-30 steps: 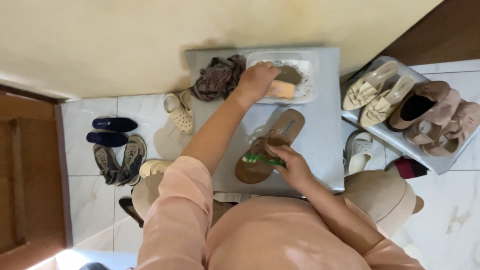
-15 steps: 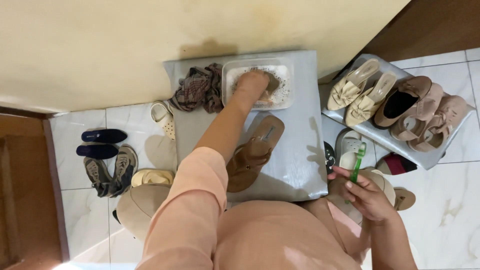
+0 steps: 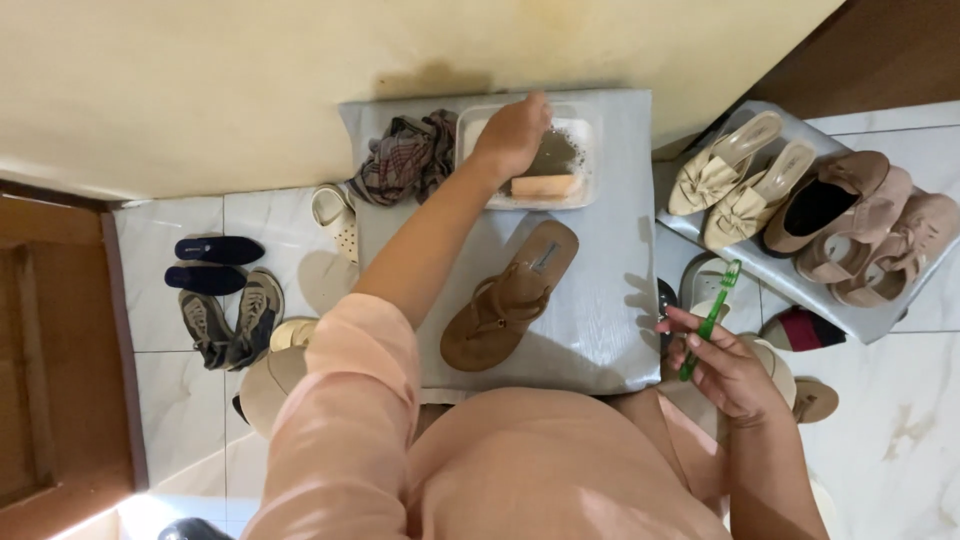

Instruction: Cleaning a brown sandal using a toothbrush, soapy water, and a cloth.

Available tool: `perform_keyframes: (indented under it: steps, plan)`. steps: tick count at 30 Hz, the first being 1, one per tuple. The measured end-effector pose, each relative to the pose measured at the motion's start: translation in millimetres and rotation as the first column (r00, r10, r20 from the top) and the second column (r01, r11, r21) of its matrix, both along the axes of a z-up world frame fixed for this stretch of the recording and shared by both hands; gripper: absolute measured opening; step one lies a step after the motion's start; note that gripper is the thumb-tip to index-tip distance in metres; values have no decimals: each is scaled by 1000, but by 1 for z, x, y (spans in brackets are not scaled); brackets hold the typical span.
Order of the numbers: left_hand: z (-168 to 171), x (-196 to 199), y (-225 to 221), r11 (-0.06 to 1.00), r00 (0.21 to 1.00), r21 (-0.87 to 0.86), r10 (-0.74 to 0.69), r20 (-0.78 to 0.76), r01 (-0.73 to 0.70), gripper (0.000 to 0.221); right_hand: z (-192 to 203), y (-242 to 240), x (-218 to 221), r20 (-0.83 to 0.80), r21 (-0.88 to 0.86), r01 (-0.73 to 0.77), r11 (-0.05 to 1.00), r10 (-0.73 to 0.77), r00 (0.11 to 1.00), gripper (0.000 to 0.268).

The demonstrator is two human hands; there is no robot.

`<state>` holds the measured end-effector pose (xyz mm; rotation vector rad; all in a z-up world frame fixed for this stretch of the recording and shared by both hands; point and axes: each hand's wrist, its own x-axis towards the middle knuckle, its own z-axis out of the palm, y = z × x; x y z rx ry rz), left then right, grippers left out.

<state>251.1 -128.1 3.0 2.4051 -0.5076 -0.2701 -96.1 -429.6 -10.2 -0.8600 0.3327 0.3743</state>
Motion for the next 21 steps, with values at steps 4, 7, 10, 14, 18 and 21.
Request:
perform_keyframes:
  steps: [4,7,10,14,18,21]
  plan:
    - [53,-18,2,999,999,-9,-32,-13,32,16,3,2,2,6,-24,-13,1000,13,1000,46]
    - [53,-19,3,999,999,-44,-12,-30,11,21,3,2,3,20,-23,-18,1000,18,1000,46]
    - [40,-15,3,963,920,-155,152,-361,-220,21,1,5,1,24,-24,-14,1000,14,1000,46]
    - [-4,-6,5,998,986,1,-66,-155,67,28,-2,11,-1,43,-166,86,982,-80,996,48]
    - [-72,1,9,867,925,435,-341,167,241,16,1,14,-1,45,-193,95,977,-87,995,48]
    - [-68,-2,8,877,962,416,-273,22,240,41,-2,13,-1,52,-192,100,976,-92,994,48]
